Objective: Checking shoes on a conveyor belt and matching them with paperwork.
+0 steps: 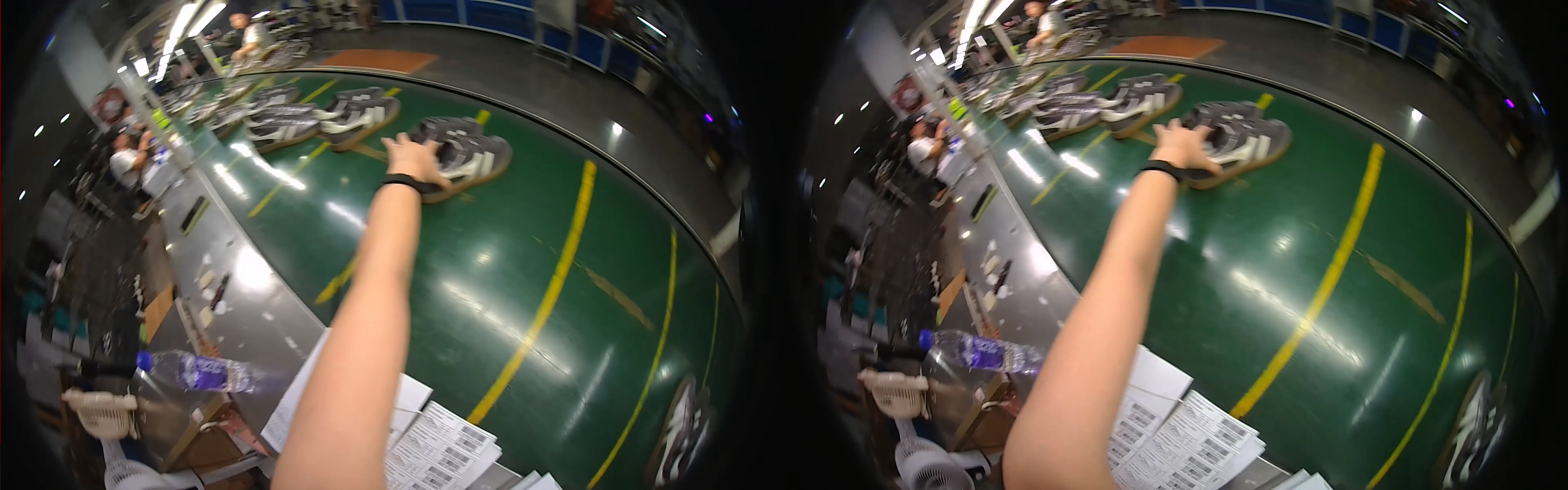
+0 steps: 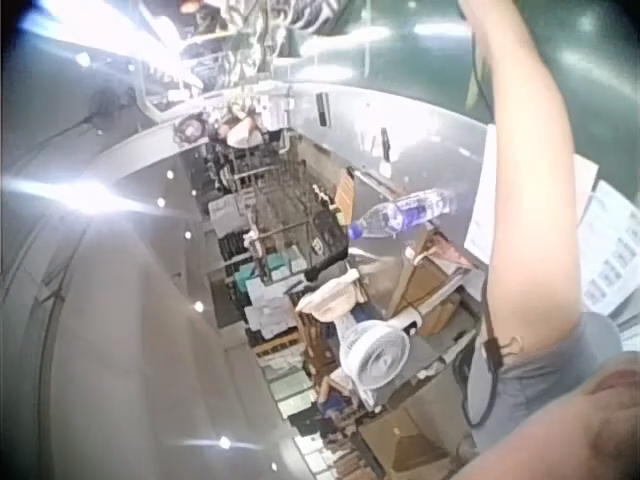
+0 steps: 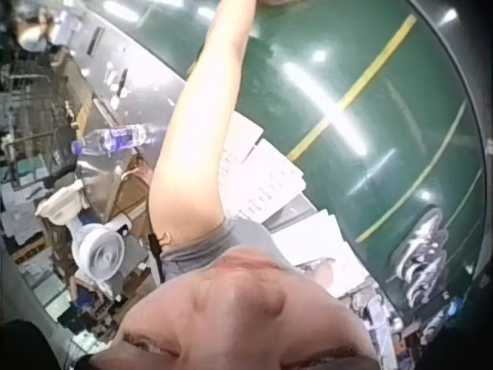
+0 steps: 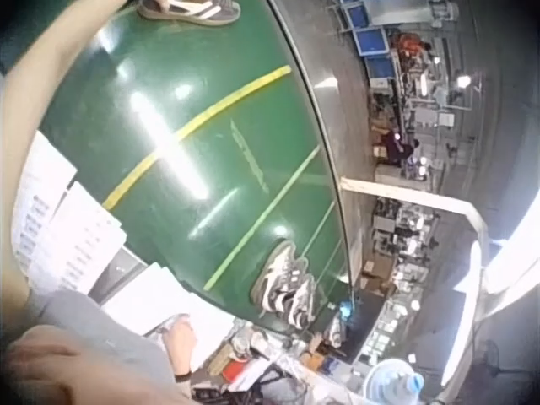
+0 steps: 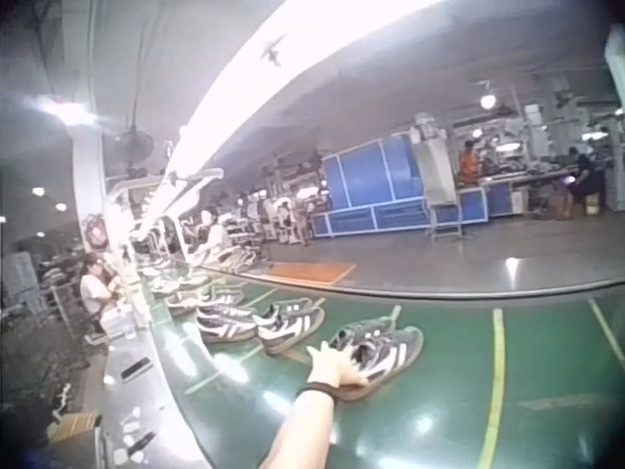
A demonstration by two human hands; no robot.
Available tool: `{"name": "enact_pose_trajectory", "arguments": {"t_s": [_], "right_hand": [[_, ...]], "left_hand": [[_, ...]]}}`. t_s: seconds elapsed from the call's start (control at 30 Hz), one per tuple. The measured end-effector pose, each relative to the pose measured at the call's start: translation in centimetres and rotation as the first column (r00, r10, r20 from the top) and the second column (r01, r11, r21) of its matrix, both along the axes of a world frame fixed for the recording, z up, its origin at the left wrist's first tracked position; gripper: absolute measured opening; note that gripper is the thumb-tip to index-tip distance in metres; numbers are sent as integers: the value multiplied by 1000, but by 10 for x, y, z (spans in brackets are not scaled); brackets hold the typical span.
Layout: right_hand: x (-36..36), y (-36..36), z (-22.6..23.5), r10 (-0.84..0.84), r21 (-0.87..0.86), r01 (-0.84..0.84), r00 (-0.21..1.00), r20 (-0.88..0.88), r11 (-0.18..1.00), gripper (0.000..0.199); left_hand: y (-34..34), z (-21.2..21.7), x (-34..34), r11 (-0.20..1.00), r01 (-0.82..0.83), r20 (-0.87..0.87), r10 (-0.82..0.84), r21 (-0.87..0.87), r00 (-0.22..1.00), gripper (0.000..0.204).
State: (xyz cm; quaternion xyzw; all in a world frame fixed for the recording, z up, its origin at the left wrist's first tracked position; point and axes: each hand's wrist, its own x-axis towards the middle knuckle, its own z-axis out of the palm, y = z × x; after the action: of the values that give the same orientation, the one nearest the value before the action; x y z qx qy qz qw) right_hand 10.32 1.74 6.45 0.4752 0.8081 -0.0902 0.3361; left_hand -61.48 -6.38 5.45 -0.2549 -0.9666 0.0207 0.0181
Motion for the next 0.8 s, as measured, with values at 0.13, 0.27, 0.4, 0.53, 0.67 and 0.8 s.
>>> {"name": "enact_pose_trajectory", "arguments": {"t_s": [0.13, 0.27, 0.4, 0.53, 0.67, 0.8], "right_hand": [[-8, 7, -8, 263, 35, -261, 955, -135, 965, 77], [3, 5, -11, 223, 95, -217, 973, -64, 972, 64], [29, -2, -33, 333, 233, -280, 914, -233, 931, 94], [25, -9, -22, 355, 253, -300, 911, -211, 920, 92], [23, -10, -18, 296, 165, -260, 922, -250, 951, 88], [29, -8, -24, 287, 236, -217, 901, -325, 947, 74]], "left_hand": [[-51, 8, -9, 997, -71, -75, 68, -28, 995, 100], [-12, 0, 36, 986, -63, 46, 56, 156, 997, 74], [10, 7, 93, 881, -157, 264, 39, 446, 964, 48], [35, 45, 168, 876, -72, 318, -96, 478, 943, 44], [57, 40, 265, 814, 152, 463, -460, 561, 758, 44], [48, 10, 399, 673, 732, 77, -740, 108, 668, 76]]}}
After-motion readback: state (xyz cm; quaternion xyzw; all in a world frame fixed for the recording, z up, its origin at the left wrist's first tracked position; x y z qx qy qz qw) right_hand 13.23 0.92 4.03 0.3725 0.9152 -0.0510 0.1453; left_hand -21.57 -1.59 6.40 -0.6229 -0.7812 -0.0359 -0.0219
